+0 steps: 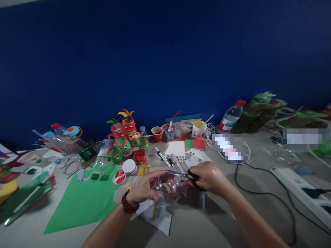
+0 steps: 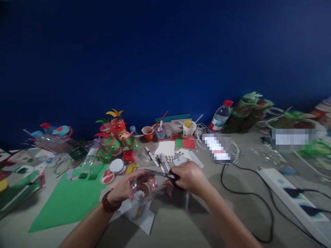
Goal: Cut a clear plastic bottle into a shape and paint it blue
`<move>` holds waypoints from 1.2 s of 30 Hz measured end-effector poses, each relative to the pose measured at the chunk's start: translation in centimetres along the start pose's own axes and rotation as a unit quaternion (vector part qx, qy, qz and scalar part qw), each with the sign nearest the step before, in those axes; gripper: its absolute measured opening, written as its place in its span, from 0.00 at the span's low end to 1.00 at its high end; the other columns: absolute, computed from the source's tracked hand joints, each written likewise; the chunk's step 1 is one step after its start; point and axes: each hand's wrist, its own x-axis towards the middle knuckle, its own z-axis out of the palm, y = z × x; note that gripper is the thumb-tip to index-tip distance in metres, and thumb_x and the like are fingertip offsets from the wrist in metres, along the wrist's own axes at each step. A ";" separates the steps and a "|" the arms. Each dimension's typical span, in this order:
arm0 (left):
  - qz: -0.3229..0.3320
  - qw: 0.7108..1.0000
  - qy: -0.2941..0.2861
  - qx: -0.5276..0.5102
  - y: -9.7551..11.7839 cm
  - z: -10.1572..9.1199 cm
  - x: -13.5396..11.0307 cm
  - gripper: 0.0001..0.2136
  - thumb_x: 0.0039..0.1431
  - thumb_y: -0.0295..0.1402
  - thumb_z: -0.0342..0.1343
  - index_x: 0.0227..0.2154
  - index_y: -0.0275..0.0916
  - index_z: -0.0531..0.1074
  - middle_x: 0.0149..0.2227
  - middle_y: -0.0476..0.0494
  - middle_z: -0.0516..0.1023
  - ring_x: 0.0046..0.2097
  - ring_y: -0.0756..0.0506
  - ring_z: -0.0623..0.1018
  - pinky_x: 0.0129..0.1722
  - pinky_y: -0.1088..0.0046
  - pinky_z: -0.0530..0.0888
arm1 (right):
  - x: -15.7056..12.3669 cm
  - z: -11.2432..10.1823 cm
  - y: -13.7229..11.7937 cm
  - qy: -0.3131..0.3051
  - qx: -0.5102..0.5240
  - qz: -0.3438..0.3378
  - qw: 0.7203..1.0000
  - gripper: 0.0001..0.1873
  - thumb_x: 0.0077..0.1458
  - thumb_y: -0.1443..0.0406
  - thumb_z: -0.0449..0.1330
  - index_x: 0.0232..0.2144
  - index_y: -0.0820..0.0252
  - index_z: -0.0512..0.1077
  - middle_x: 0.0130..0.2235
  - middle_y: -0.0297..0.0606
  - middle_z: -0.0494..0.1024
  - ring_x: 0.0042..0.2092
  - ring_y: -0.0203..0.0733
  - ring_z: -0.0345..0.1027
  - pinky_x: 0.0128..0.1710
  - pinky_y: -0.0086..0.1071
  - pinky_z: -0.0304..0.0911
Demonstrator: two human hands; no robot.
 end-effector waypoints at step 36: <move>0.055 0.932 0.152 0.325 0.3 0.5 -0.4 0.46 0.39 0.42 0.75 0.61 0.43 0.59 0.57 0.31 0.69 0.52 0.36 0.74 0.47 0.60 0.75 | 0.4 0.3 -0.8 0.012 -0.044 0.072 0.996 0.21 0.59 0.51 0.56 0.21 0.56 0.74 0.21 0.37 0.78 0.24 0.40 0.68 0.27 0.34 0.45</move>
